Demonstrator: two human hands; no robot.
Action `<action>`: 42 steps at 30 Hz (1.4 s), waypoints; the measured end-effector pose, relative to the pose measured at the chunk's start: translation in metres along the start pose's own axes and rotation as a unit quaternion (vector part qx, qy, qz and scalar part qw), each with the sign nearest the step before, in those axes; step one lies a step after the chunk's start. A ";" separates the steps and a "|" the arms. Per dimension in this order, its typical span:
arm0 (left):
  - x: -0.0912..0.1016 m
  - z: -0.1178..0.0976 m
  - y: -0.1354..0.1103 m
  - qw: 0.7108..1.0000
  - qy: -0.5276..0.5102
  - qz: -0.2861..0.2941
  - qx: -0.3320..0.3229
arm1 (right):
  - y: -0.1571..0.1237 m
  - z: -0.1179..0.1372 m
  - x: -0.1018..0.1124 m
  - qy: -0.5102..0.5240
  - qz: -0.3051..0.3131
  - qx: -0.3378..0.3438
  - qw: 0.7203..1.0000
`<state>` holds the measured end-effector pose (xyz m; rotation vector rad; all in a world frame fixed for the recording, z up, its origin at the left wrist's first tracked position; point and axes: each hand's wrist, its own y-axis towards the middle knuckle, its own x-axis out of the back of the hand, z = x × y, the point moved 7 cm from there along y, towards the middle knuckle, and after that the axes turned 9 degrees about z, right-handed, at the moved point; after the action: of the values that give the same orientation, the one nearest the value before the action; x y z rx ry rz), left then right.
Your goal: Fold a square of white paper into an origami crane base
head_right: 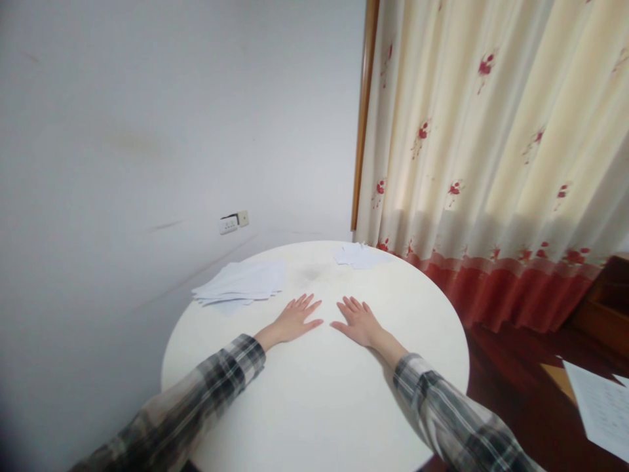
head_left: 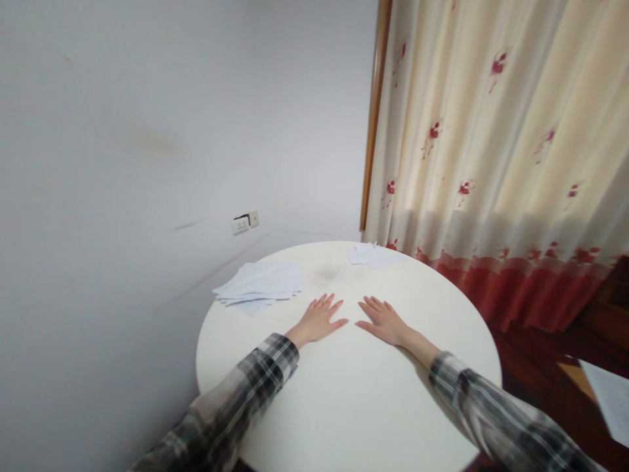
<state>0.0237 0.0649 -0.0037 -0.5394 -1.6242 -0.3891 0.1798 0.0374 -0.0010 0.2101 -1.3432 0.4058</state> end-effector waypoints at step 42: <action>0.043 0.180 -0.041 0.955 -0.054 -0.098 0.275 | -0.004 -0.035 0.021 0.180 -0.268 0.053 0.945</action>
<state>-0.1514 0.1335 0.0185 0.0239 -1.8026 -0.0392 0.2164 0.0501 0.0120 0.5501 -0.8582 0.0475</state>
